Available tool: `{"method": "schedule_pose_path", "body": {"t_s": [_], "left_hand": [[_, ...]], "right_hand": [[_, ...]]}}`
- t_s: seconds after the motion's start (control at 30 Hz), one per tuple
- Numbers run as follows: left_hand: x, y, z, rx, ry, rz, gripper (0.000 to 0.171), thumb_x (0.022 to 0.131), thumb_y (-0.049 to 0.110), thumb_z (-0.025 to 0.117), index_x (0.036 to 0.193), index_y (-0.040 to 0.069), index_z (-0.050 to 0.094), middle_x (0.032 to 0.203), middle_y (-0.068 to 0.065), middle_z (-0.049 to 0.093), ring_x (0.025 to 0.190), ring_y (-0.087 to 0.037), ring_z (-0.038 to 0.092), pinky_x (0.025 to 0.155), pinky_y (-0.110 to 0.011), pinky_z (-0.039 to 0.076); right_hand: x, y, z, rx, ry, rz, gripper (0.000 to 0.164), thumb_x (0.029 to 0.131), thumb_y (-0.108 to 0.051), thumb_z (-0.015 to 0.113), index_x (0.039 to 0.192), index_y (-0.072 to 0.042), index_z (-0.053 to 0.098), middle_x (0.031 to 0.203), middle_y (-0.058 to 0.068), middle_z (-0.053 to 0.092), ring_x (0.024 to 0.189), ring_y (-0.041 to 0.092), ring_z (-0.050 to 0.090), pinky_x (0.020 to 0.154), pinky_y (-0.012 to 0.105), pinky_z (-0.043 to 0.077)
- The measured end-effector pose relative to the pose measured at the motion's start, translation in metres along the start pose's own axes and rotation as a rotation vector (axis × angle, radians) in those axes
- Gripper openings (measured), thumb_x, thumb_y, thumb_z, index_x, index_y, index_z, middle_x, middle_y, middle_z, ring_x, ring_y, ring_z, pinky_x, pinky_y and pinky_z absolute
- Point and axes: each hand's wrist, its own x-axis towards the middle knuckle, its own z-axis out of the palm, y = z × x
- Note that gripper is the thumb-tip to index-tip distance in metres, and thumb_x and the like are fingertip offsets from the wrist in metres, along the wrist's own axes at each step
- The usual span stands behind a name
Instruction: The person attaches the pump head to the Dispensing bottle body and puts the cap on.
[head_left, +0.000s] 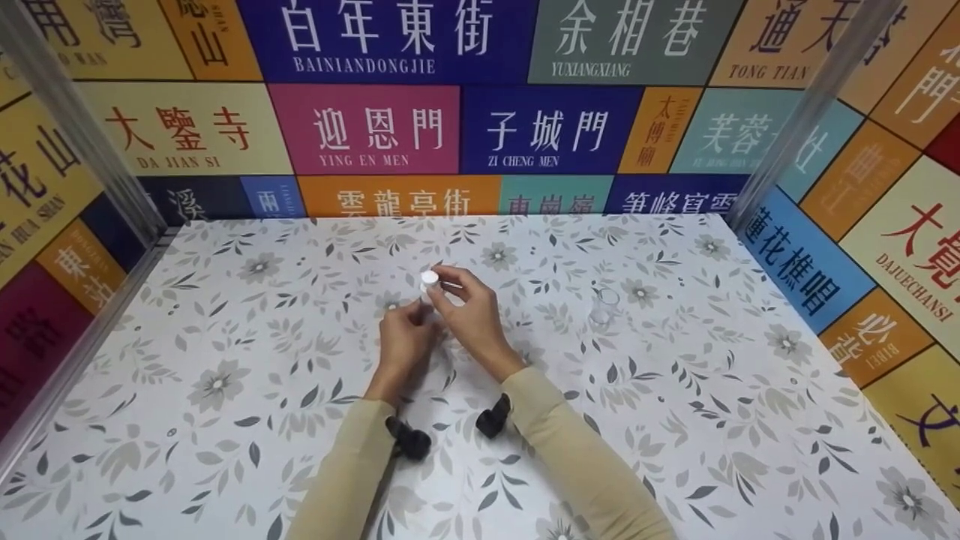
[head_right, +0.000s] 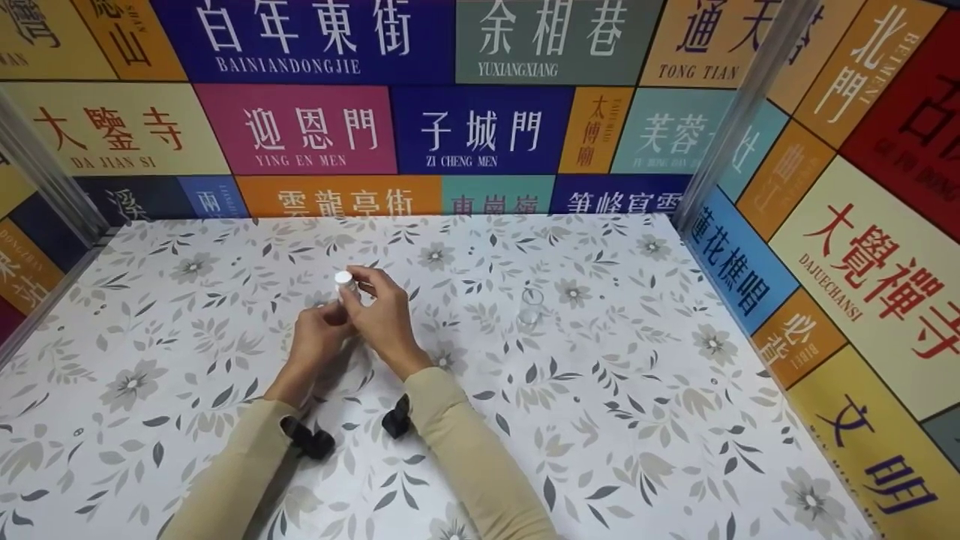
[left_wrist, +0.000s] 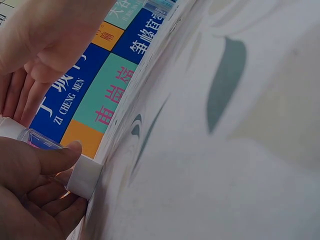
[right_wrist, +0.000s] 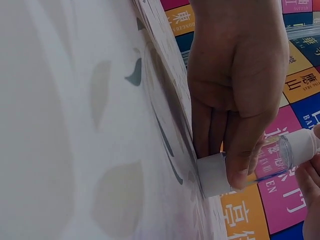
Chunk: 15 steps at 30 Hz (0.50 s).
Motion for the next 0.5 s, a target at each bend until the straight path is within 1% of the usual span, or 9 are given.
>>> {"method": "schedule_pose_path", "body": {"t_s": [0.1, 0.27, 0.4, 0.5], "left_hand": [[0.0, -0.0003, 0.0, 0.0, 0.006, 0.006, 0.008, 0.08, 0.0, 0.068, 0.073, 0.003, 0.068, 0.063, 0.0, 0.054, 0.063, -0.018, 0.048, 0.059, -0.028, 0.038], [0.0004, -0.0009, -0.0001, 0.002, 0.011, 0.016, 0.008, 0.08, -0.001, 0.068, 0.072, 0.002, 0.068, 0.063, -0.001, 0.056, 0.064, -0.019, 0.048, 0.06, -0.028, 0.038], [0.0009, -0.0016, 0.0002, 0.027, 0.023, 0.037, 0.005, 0.079, -0.003, 0.068, 0.077, -0.001, 0.071, 0.063, -0.004, 0.057, 0.064, -0.018, 0.047, 0.06, -0.028, 0.037], [0.0012, -0.002, 0.0007, 0.04, 0.023, 0.039, 0.007, 0.079, -0.002, 0.067, 0.081, -0.001, 0.074, 0.065, -0.007, 0.062, 0.065, -0.018, 0.049, 0.062, -0.028, 0.039]], "right_hand": [[-0.0002, 0.0, -0.0002, 0.0, -0.016, -0.006, 0.03, 0.089, 0.008, 0.065, 0.118, 0.014, 0.061, 0.119, 0.03, 0.066, 0.113, 0.04, 0.065, 0.099, 0.046, 0.053], [0.0, 0.0001, -0.0005, 0.007, -0.021, -0.015, 0.031, 0.089, 0.008, 0.066, 0.118, 0.015, 0.061, 0.118, 0.03, 0.066, 0.112, 0.04, 0.065, 0.098, 0.045, 0.054], [-0.0004, 0.0013, -0.0009, 0.018, -0.019, -0.026, 0.032, 0.088, 0.007, 0.067, 0.118, 0.014, 0.061, 0.118, 0.03, 0.066, 0.112, 0.041, 0.065, 0.098, 0.046, 0.053], [-0.0006, 0.0021, -0.0013, 0.016, -0.016, -0.036, 0.032, 0.088, 0.007, 0.068, 0.119, 0.013, 0.061, 0.12, 0.03, 0.065, 0.114, 0.041, 0.064, 0.098, 0.049, 0.053]]}}
